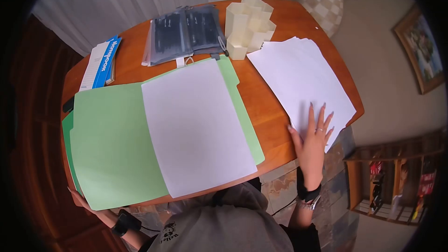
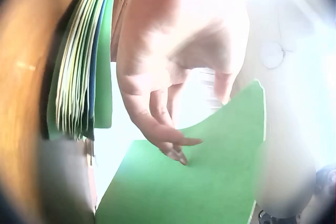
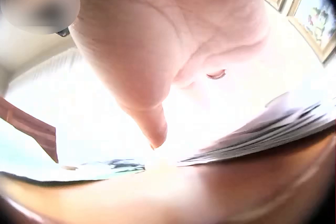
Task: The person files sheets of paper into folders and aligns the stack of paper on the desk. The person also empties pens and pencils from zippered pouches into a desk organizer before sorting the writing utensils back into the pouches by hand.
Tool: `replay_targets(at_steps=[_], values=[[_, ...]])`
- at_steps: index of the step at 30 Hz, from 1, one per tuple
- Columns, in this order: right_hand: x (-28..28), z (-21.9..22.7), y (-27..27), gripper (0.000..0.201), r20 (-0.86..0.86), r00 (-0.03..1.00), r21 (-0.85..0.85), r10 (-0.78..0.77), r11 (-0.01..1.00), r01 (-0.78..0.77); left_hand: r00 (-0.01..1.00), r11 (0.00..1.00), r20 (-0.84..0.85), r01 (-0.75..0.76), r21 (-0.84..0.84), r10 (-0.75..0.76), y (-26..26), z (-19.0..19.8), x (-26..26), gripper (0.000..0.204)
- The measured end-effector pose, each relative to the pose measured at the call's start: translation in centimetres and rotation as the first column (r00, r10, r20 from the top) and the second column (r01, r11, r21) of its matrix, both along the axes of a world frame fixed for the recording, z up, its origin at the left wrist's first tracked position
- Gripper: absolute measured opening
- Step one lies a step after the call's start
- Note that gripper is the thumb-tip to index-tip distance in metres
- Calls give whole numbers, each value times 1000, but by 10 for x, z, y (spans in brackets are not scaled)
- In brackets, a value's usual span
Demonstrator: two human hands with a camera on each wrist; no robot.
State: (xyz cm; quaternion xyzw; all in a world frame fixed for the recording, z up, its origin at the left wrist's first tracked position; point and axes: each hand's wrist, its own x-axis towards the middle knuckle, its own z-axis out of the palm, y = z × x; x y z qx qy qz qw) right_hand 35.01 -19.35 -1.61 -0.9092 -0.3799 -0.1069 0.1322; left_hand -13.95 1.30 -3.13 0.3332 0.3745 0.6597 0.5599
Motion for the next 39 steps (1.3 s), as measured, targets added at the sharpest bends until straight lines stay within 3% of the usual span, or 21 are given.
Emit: replay_targets(at_steps=[1,2,3,4,5,9,11,13,15,19,20,21,23,26,30,33,39], values=[[8,-8,-9,62,-71,996,-47,-56,997,53,967,966,71,-236,-105,244,0,-6,2,60],[10,-12,-14,60,-139,984,-97,-115,990,102,966,966,-7,-259,12,259,1,-16,3,58],[7,-13,-15,60,-139,984,-94,-113,990,101,966,965,-6,-260,15,260,3,-36,-6,58],[2,-12,-15,57,-125,988,-71,-93,994,85,885,939,-314,-313,141,343,5,-60,-25,57],[-2,-12,-16,53,-111,991,-49,-72,997,67,700,906,-575,-323,274,423,5,-69,-32,57],[-9,-8,-22,42,-70,997,6,18,1000,-18,776,924,-507,-263,278,374,8,-90,-39,53],[-12,-4,-26,36,-162,984,115,72,992,-54,821,936,-465,-222,273,330,4,-98,-37,51],[-16,-7,-27,35,-133,987,159,95,985,-73,856,947,-430,-187,263,288,-7,-104,-34,49],[-20,-7,-31,33,-271,961,278,55,960,23,885,956,-396,-152,251,244,-24,-106,-25,46],[-32,-11,-32,32,-135,973,312,185,941,-136,909,959,-353,-139,248,223,-46,-106,-1,44],[-42,-10,-27,30,-92,976,306,198,938,-161,903,957,-358,-153,247,237,-93,-107,3,43],[-52,-8,-20,32,-61,961,315,270,919,-238,896,954,-364,-170,247,254,-91,-114,-2,43],[-81,-3,-2,35,-111,894,335,433,864,-377,878,947,-380,-206,246,289,-100,-115,-6,42],[-123,-5,24,37,-260,760,204,595,804,-559,851,945,-421,-235,228,313,-110,-115,-2,41],[-149,-14,46,44,-399,578,81,712,655,-751,831,952,-468,-233,199,302,-78,-106,5,40],[-158,-14,50,49,-421,499,79,758,578,-812,826,956,-484,-224,190,290,-75,-105,5,39],[-169,-15,59,48,-431,468,23,772,528,-849,815,968,-523,-191,162,248,-66,-103,-2,37]])
